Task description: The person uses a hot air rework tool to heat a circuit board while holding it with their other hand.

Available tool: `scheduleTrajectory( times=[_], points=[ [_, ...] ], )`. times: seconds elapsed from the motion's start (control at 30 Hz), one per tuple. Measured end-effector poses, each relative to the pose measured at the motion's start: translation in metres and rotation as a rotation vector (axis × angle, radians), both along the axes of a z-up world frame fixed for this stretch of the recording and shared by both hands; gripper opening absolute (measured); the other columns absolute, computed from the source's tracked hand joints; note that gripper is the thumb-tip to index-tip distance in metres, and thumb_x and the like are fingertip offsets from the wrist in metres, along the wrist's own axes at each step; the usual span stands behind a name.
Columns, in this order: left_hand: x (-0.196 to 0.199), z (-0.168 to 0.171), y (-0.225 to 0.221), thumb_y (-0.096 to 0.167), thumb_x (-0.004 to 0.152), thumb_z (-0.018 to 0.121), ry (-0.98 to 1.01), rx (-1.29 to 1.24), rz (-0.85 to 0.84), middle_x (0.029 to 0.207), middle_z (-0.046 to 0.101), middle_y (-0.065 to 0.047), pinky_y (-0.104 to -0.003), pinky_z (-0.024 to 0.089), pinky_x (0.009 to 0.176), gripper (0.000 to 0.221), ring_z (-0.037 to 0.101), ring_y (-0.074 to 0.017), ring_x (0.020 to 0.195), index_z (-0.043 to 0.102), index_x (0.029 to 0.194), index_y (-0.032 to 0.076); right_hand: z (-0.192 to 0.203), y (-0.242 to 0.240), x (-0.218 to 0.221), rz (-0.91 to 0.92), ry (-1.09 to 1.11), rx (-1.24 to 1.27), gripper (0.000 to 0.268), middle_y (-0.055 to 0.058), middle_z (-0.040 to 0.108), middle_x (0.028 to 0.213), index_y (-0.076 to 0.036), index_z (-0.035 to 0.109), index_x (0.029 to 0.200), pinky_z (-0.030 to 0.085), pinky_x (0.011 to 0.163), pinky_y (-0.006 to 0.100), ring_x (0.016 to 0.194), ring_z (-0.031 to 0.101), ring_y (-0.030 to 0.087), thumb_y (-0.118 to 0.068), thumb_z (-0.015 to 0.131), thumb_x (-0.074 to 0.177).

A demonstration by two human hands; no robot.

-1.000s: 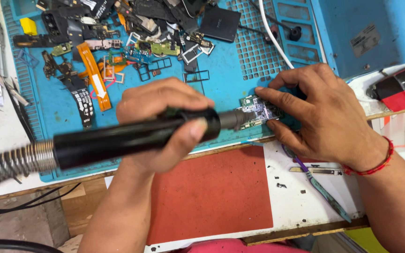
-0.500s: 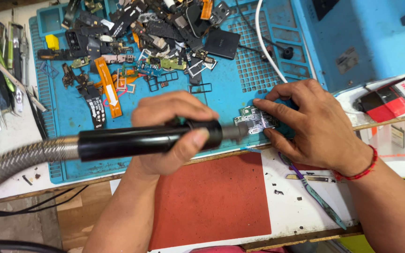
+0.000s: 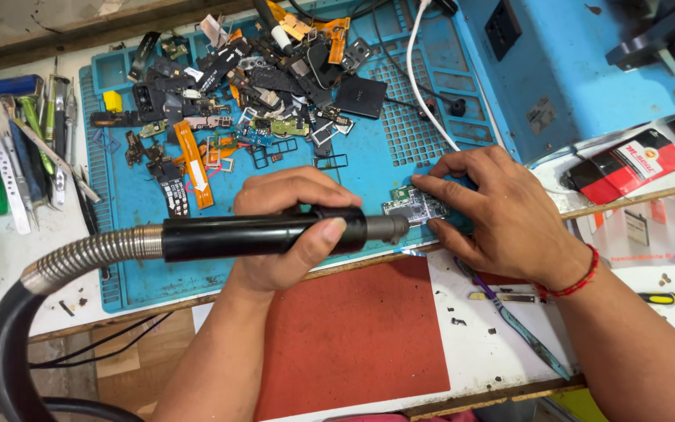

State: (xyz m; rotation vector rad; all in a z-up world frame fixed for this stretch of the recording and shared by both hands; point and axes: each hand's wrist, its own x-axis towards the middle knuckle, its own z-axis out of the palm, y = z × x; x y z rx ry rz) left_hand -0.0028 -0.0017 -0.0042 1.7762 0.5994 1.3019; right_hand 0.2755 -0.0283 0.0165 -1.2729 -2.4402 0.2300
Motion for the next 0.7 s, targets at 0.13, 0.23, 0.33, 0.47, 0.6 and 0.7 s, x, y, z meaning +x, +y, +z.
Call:
scheduleTrajectory(
  times=[0.13,0.23,0.33,0.47,0.6,0.7],
  points=[
    [0.0066,0.0044,-0.0013,0.017,0.091,0.071,0.103,0.084,0.178,0.095,0.077,-0.015,-0.027,0.06,0.072,0.018,0.076,-0.0213,0.082,0.072,0.097,-0.001,0.0016,-0.0005,-0.0011,-0.011,0.027,0.029,0.051,0.01,0.062,0.117,-0.012,0.071,0.123,0.049,0.089,0.046,0.106,0.057,0.033,-0.023,0.078,0.074],
    [0.0027,0.0089,0.0018,0.019,0.092,0.071,-0.013,0.06,-0.066,0.096,0.075,-0.014,-0.028,0.06,0.076,0.02,0.076,-0.0204,0.082,0.07,0.099,0.0,0.0029,0.0001,-0.0015,-0.015,0.045,0.037,0.05,0.01,0.062,0.117,-0.013,0.071,0.122,0.05,0.089,0.046,0.105,0.058,0.033,-0.023,0.078,0.074],
    [0.0073,0.0035,-0.0002,0.018,0.092,0.07,0.056,0.003,0.13,0.092,0.077,-0.014,-0.029,0.059,0.074,0.018,0.074,-0.0191,0.078,0.072,0.096,0.0,0.0018,0.001,-0.0027,-0.01,0.038,0.021,0.051,0.011,0.062,0.117,-0.012,0.07,0.123,0.05,0.089,0.046,0.106,0.058,0.033,-0.023,0.078,0.074],
    [0.0015,0.0016,0.0003,0.02,0.092,0.071,0.036,0.046,0.058,0.095,0.076,-0.014,-0.027,0.061,0.073,0.02,0.075,-0.019,0.082,0.071,0.098,0.001,0.0013,-0.0009,-0.0038,-0.021,0.014,0.012,0.053,0.011,0.062,0.117,-0.012,0.07,0.124,0.05,0.087,0.046,0.106,0.058,0.033,-0.023,0.078,0.073],
    [0.006,0.0017,0.002,0.021,0.092,0.071,0.041,0.059,0.087,0.093,0.076,-0.013,-0.028,0.061,0.074,0.021,0.076,-0.0184,0.08,0.071,0.097,0.001,0.0041,0.0004,-0.0058,-0.035,0.009,-0.004,0.052,0.011,0.062,0.116,-0.012,0.071,0.122,0.05,0.087,0.045,0.103,0.058,0.032,-0.023,0.078,0.072],
    [0.0034,0.0016,0.0014,0.023,0.092,0.072,0.005,0.051,-0.009,0.095,0.076,-0.014,-0.027,0.061,0.074,0.023,0.076,-0.0201,0.084,0.071,0.098,0.001,0.0038,0.0014,-0.0054,-0.033,0.015,-0.005,0.052,0.011,0.062,0.115,-0.012,0.071,0.123,0.05,0.088,0.046,0.105,0.058,0.032,-0.023,0.078,0.072]
  ],
)
